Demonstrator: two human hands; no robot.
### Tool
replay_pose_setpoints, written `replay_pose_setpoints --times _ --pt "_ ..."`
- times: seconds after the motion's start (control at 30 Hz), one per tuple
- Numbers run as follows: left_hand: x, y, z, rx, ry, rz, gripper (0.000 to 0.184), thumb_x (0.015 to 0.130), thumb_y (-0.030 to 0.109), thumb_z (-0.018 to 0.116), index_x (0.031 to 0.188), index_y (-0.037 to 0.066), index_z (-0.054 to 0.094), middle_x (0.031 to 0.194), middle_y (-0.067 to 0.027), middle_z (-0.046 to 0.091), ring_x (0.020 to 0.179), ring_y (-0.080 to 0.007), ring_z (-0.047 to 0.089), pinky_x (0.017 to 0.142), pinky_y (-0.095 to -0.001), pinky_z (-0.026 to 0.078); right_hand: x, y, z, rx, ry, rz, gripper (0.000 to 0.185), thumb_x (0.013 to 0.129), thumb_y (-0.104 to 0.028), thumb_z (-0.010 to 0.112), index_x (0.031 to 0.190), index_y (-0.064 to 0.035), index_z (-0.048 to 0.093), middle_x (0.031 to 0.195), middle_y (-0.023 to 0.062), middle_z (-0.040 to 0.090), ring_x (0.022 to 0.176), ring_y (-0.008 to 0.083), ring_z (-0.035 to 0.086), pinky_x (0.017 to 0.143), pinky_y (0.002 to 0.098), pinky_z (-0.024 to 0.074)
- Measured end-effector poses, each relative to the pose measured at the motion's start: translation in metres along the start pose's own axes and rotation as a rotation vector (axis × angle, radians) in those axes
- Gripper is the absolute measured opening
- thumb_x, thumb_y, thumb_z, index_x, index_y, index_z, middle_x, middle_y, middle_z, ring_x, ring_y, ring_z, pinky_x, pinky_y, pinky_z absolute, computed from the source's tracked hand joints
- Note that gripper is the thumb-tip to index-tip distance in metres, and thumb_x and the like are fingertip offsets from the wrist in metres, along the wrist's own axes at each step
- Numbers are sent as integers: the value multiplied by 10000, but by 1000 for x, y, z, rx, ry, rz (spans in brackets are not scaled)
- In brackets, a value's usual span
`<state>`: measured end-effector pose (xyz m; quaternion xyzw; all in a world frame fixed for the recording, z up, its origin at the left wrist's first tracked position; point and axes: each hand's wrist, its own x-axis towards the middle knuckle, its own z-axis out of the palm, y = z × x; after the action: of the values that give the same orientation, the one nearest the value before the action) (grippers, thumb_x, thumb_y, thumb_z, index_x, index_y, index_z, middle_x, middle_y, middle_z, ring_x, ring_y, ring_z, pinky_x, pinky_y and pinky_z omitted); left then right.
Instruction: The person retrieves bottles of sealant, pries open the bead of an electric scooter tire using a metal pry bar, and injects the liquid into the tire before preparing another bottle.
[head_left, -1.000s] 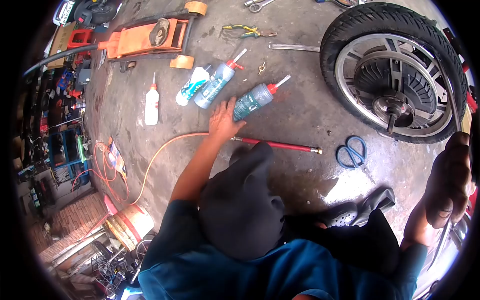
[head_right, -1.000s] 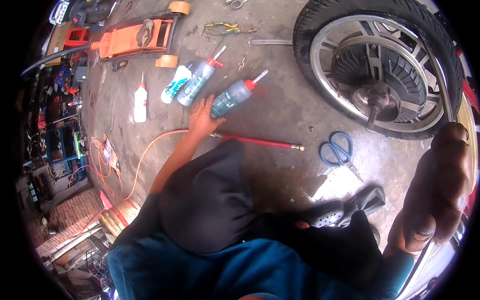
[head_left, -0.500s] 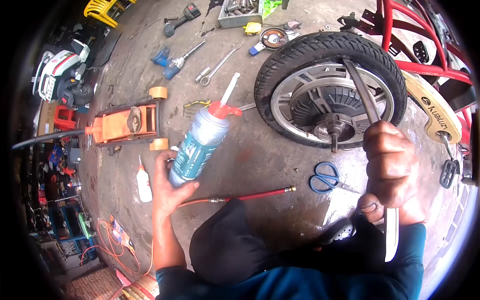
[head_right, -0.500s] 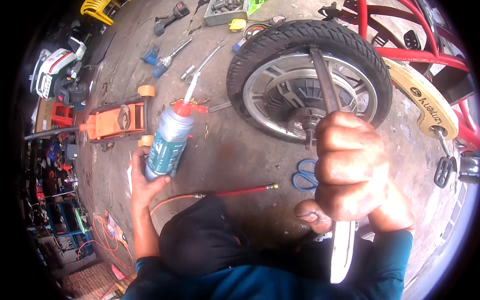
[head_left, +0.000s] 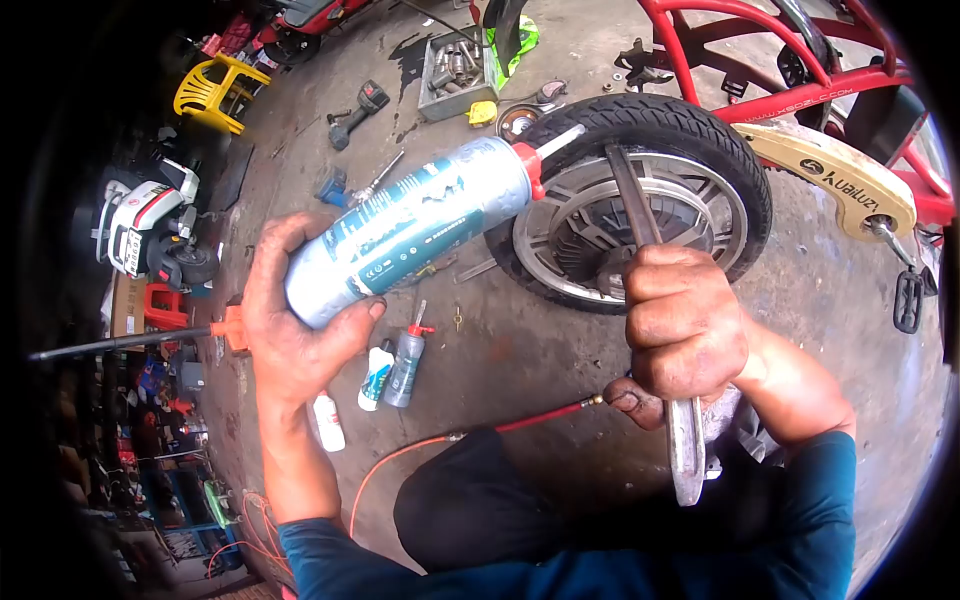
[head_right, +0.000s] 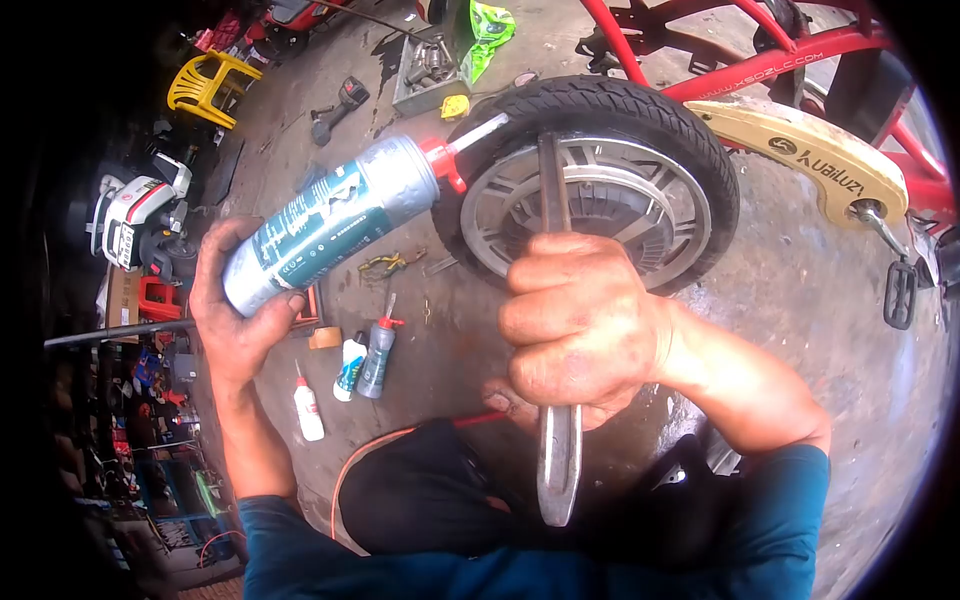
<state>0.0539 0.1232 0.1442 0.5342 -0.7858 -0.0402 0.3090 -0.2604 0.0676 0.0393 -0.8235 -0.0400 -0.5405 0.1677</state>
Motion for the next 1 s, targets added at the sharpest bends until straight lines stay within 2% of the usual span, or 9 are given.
replay_pose_setpoints --times 0.17,0.3,0.4,0.5,0.63,0.67,0.77,0.9,1.0 --pt "24 15 -7 55 -51 -43 636 580 153 817 1142 -29 582 1023 -106 616 936 -194 608 852 -321 491 -3 1 0 4 31 -9 286 720 -158 773 590 -141 519 563 -9 340 468 193 386 447 347 260" --pt "29 22 -7 111 -17 52 609 575 153 808 1118 -22 594 999 -106 618 907 -196 613 836 -321 495 -3 1 1 23 54 -14 287 725 -160 773 596 -142 517 574 -8 368 472 196 397 446 349 263" --pt "37 28 -3 102 -101 79 598 573 147 807 1109 -19 599 992 -110 618 900 -202 615 830 -324 498 -2 0 0 26 47 -11 283 730 -161 768 600 -141 518 578 -7 380 476 199 404 446 352 267" --pt "42 33 3 75 -50 -25 592 576 131 805 1111 -19 599 1001 -106 623 902 -197 618 827 -325 504 -4 1 -1 24 36 -12 283 737 -169 763 599 -139 518 577 -7 382 479 202 408 446 354 268" --pt "44 39 15 -128 44 -203 699 622 190 862 1213 -22 555 1043 -99 625 944 -179 617 851 -324 514 -4 2 1 18 45 -22 297 748 -200 763 593 -137 517 575 -5 375 482 204 408 446 355 267" --pt "42 39 20 -197 57 -215 729 641 195 882 1246 -21 536 1055 -101 621 951 -174 615 851 -318 516 -4 2 1 20 55 -25 303 751 -209 763 591 -136 516 575 -5 374 483 205 409 447 355 266" --pt "41 44 31 -137 107 -143 725 644 185 884 1248 -18 538 1054 -98 619 930 -169 615 835 -314 520 -4 2 -1 11 20 -26 313 751 -225 767 590 -135 515 574 -3 373 485 207 411 448 357 264" --pt "40 49 41 -218 146 -224 661 647 219 881 1176 -11 558 997 -81 620 877 -159 607 793 -314 519 -4 2 -1 18 28 -23 306 749 -232 767 592 -136 523 576 -2 374 494 207 420 451 359 266" --pt "40 47 42 -123 165 -145 585 666 201 862 1128 -9 571 965 -77 621 859 -146 598 761 -304 511 -6 3 0 23 37 -29 300 748 -238 768 594 -138 531 577 -3 373 500 207 425 453 358 268"
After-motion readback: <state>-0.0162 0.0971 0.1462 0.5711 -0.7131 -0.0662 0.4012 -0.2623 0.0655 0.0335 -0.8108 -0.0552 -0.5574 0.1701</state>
